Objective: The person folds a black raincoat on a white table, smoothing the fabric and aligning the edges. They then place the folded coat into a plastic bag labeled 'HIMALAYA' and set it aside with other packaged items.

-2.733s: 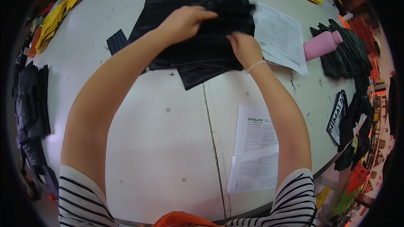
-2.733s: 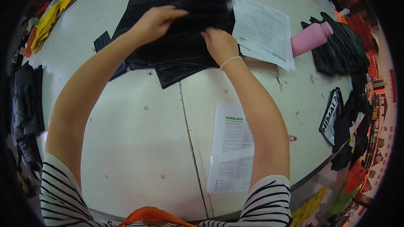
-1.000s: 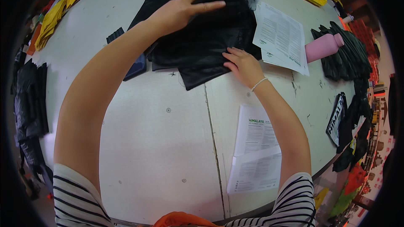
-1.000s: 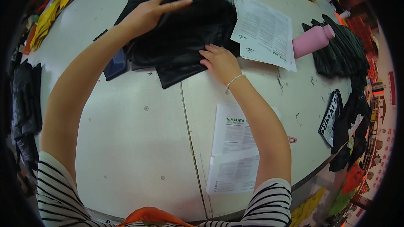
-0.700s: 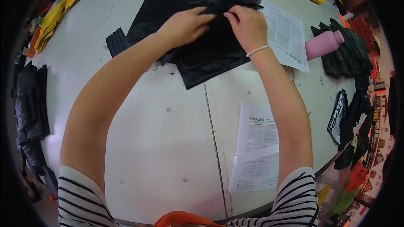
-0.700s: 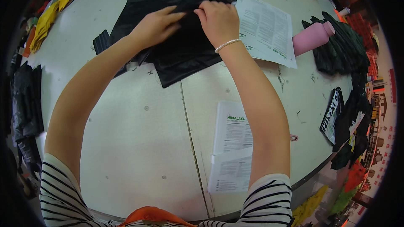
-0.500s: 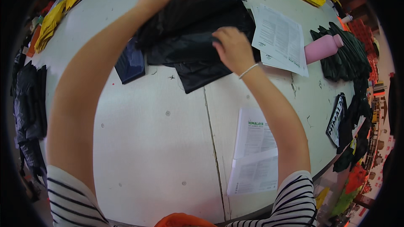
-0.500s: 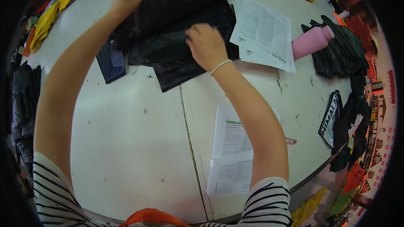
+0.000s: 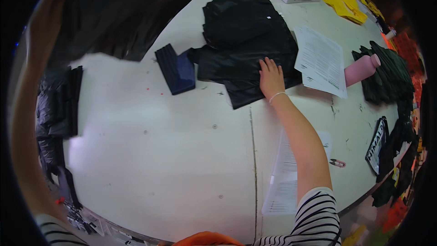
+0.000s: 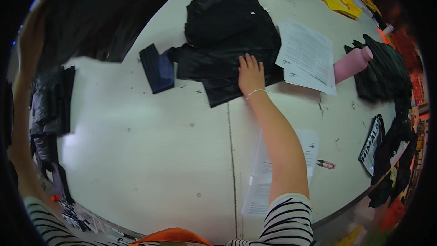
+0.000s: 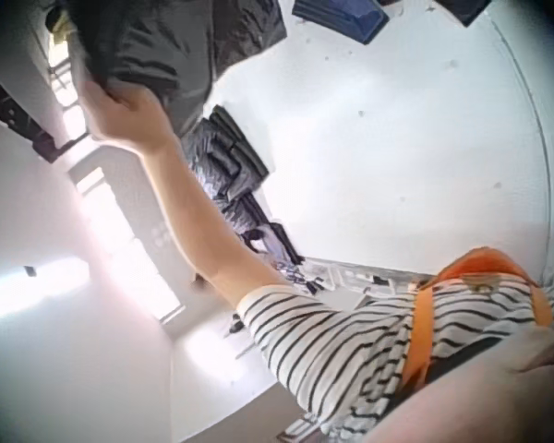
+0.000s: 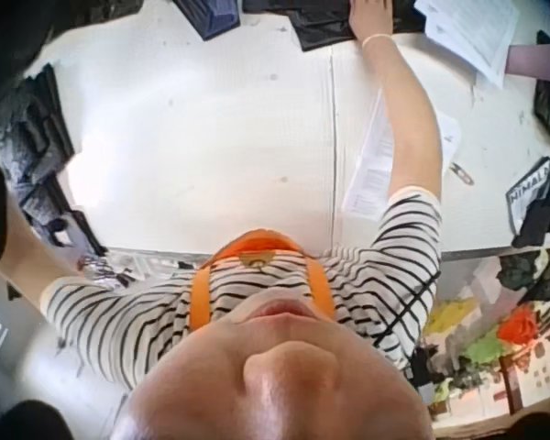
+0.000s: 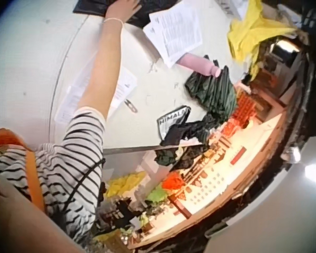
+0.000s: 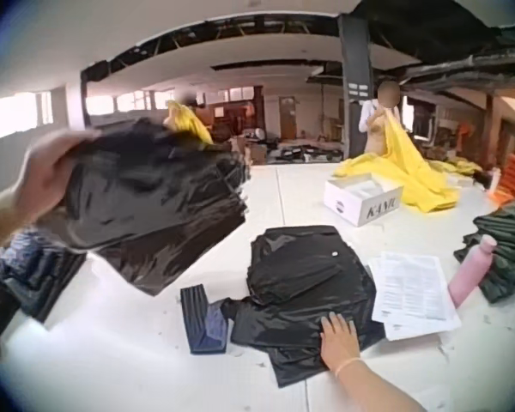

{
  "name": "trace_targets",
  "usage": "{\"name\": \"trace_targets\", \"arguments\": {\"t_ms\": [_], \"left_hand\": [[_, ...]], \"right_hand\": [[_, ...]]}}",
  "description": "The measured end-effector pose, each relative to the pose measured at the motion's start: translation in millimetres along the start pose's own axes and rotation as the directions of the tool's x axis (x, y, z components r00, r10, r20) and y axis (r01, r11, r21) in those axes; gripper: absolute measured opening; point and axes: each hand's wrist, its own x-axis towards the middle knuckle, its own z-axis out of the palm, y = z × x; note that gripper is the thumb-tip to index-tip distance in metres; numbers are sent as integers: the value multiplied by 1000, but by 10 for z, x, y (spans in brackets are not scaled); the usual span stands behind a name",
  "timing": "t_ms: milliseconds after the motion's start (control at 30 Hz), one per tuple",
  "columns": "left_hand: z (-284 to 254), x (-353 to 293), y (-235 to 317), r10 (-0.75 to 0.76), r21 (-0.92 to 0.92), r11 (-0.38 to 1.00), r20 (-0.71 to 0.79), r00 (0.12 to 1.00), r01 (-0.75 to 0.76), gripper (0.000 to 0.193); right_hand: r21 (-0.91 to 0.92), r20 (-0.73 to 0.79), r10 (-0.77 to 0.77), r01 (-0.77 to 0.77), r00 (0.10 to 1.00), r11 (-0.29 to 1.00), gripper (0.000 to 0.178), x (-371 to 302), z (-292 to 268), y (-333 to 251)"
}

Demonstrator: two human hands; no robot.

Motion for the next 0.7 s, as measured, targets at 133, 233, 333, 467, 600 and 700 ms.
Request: {"name": "trace_targets", "arguments": {"t_ms": [133,233,333,467,600,700], "left_hand": [[-1091,-1581,580,443,-311,880,262,858,-359,24],[-1439,-2834,1275,443,-452,844,287,850,-287,19],[-1615,-4293,1780,191,-538,826,546,815,167,31],[-1740,-4637,2148,183,-576,793,536,824,198,33],[-1800,-4701,2077,173,-586,778,545,821,225,31],[-1934,-4893,1981,213,-613,749,580,786,250,32]], "right_hand": [[-6,-11,-38,38,999,999,41,21,-19,51],[-50,-55,-137,134,989,990,40,-25,-135,-165],[218,-80,-294,305,952,927,42,-238,-381,-480],[390,-55,-277,276,959,878,41,-274,-404,-536],[291,128,-344,296,930,910,27,-129,-510,-481],[198,268,-308,260,913,945,17,26,-753,-514]]}}
